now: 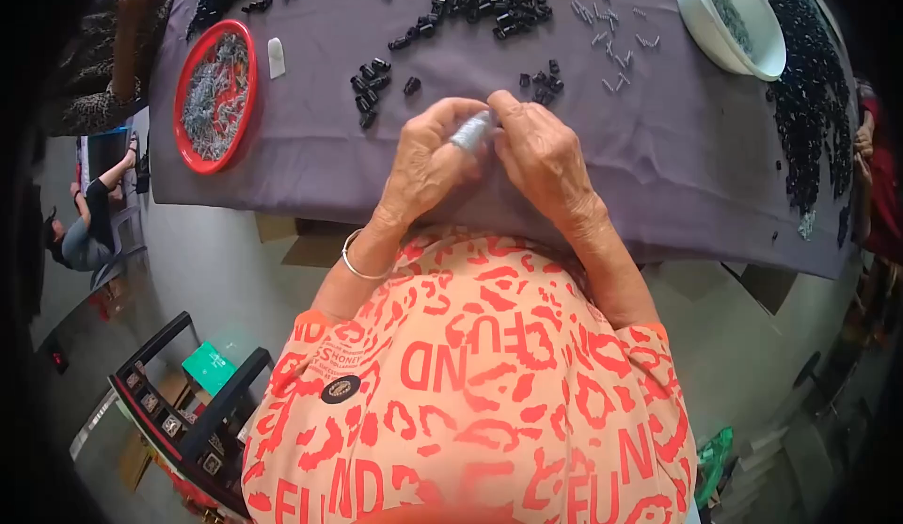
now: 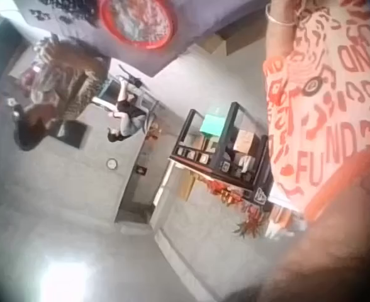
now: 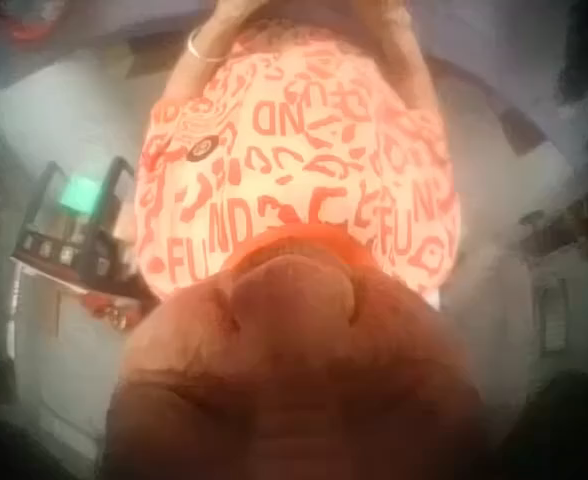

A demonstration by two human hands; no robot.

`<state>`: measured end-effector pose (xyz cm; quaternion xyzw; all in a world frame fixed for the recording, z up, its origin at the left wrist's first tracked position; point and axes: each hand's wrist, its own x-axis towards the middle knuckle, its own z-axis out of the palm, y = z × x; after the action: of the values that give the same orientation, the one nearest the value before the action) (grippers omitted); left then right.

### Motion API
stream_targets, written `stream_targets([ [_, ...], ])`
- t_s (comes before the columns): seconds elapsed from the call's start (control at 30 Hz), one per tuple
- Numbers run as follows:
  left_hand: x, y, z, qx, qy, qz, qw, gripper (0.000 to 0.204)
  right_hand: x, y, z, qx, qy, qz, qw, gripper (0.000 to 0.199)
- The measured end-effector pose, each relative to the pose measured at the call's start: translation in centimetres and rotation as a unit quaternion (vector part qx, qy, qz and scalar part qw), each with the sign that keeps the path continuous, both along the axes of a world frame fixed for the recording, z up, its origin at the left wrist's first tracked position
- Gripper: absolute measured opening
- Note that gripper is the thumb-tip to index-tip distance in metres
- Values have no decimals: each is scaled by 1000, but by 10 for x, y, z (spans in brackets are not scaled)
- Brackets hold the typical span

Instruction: The person repeatedly assembles small plastic components by inserting small springs into plastic pieces by hand.

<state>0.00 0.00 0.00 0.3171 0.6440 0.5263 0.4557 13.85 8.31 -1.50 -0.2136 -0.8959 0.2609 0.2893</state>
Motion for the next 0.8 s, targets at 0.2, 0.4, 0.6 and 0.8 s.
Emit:
stream_targets([
  [0.2, -14, 12, 3, -107, -158, -80, 978, 16, 2, 1, 3, -26, 32, 13, 999, 38],
  [0.4, -9, 12, -1, -101, -184, -58, 976, 15, 3, 3, 9, -60, 41, 12, 997, 41],
  [0.6, -5, -3, -37, 81, 55, -75, 992, 25, -32, -5, 10, -13, 32, 118, 992, 47],
  [0.8, 7, -1, -32, 89, 197, -40, 975, 25, -31, 0, -1, -78, 28, 117, 990, 42],
])
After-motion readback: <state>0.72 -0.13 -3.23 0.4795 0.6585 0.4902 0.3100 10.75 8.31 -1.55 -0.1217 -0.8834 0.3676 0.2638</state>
